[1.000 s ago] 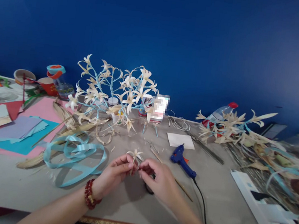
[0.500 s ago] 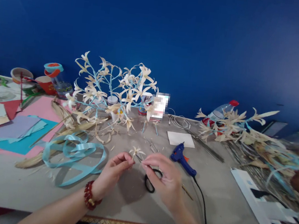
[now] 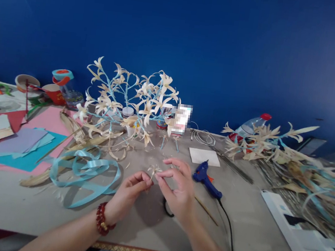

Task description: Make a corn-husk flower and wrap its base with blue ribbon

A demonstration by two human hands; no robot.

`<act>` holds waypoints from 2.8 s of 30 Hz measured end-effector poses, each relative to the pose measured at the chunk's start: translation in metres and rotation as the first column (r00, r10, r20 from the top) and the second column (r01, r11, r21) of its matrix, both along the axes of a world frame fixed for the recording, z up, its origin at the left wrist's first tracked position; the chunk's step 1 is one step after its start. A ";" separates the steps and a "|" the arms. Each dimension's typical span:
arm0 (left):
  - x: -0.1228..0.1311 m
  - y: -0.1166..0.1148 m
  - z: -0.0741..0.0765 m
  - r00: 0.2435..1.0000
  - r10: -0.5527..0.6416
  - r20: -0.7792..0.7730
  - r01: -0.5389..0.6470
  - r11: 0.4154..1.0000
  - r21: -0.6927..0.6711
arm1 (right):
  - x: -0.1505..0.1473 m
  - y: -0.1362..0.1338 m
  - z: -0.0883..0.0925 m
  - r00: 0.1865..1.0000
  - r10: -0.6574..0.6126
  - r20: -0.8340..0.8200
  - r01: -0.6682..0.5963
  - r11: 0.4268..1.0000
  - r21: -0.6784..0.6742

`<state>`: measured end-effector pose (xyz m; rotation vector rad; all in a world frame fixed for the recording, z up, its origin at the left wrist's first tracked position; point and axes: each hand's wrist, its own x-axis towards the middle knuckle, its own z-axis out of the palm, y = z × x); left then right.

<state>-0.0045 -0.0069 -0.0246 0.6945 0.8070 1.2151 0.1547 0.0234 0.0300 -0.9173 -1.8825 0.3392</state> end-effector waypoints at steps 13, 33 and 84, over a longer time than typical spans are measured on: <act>-0.001 0.000 0.001 1.000 -0.003 -0.005 0.003 1.000 -0.030 | -0.004 0.003 -0.005 1.000 0.002 -0.003 -0.002 0.999 0.037; -0.001 -0.001 0.000 0.999 -0.005 -0.037 0.006 1.000 0.013 | 0.000 0.002 -0.011 0.997 0.002 0.076 -0.010 0.994 0.112; 0.003 -0.002 -0.003 0.990 0.078 -0.119 -0.056 0.982 0.182 | 0.004 -0.006 -0.018 0.996 0.090 -0.012 -0.090 0.996 0.026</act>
